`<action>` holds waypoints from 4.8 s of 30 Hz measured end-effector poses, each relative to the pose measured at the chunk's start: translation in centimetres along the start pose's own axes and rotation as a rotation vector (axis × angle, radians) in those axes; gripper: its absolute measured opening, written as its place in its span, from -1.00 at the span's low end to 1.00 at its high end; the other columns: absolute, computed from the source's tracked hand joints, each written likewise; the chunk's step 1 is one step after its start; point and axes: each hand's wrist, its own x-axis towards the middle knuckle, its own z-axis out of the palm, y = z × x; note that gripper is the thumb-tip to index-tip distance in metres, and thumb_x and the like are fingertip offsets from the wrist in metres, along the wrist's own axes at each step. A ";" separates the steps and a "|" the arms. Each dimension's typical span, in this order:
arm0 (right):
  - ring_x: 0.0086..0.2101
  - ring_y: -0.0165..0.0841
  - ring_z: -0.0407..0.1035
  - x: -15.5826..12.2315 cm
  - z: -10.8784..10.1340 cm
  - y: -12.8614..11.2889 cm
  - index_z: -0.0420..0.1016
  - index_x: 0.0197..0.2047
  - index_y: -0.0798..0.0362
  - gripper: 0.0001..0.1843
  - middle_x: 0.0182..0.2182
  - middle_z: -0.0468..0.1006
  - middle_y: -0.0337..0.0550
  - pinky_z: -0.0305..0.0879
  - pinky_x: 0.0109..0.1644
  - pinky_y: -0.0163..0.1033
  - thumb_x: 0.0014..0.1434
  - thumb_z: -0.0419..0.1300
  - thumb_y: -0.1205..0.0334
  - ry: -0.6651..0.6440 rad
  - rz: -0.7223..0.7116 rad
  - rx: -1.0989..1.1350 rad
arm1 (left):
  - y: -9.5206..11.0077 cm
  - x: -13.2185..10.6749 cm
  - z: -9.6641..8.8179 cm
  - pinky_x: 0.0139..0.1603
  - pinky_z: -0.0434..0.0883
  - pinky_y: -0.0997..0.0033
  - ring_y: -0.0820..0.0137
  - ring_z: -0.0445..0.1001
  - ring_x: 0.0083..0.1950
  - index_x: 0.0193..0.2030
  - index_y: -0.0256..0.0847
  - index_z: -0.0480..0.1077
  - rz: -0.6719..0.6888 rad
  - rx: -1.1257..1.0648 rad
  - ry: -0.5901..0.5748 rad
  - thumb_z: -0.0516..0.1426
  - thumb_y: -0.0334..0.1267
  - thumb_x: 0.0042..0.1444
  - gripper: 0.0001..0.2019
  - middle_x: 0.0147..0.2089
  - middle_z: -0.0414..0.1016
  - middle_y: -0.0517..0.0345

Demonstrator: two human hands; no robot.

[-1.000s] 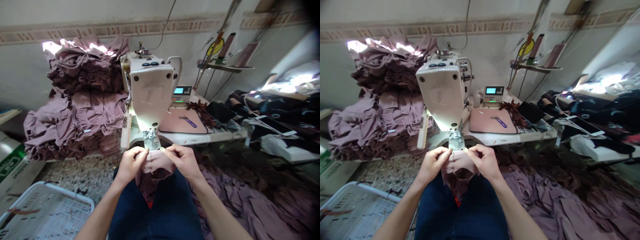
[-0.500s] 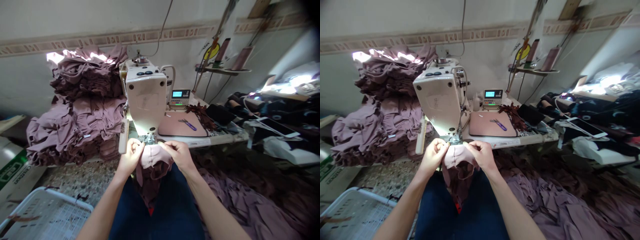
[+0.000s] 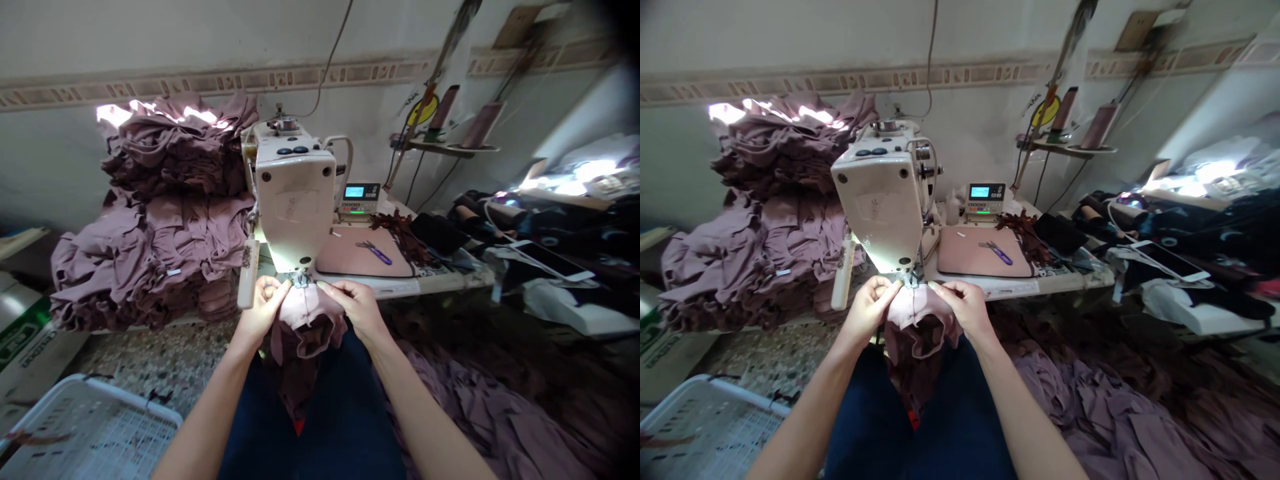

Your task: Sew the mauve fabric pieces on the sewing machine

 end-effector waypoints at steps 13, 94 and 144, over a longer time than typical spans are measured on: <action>-0.45 -0.28 0.49 -9.2 5.9 3.3 0.71 -0.25 0.06 -0.48 -0.39 0.67 -0.12 0.41 -0.40 -0.25 0.21 0.41 -0.29 -0.201 0.115 0.189 | -2.2 -1.9 -4.4 -0.40 0.28 0.53 0.45 0.34 -0.43 -0.40 -0.26 0.48 -0.001 0.170 0.155 0.44 0.20 0.03 -0.49 -0.47 0.44 0.23; -0.50 -0.35 0.28 -3.3 0.0 -3.2 0.67 -0.47 0.06 -0.60 -0.58 0.45 -0.26 0.24 -0.36 -0.24 0.24 0.39 -0.06 -0.059 -0.129 -0.176 | 1.3 -2.6 -1.4 -0.44 0.20 0.47 0.43 0.32 -0.46 -0.46 -0.25 0.49 0.059 0.329 -0.028 0.39 0.09 0.13 -0.57 -0.50 0.44 0.18; -0.48 -0.34 0.32 -3.8 -3.1 2.6 0.65 -0.51 0.09 -0.51 -0.56 0.49 -0.24 0.24 -0.36 -0.26 0.10 0.51 -0.18 0.143 0.011 -0.046 | -0.6 -1.5 -1.6 -0.53 0.12 0.57 0.54 0.18 -0.56 -0.24 -0.20 0.41 0.078 0.079 -0.018 0.34 0.13 0.26 -0.59 -0.53 0.28 0.36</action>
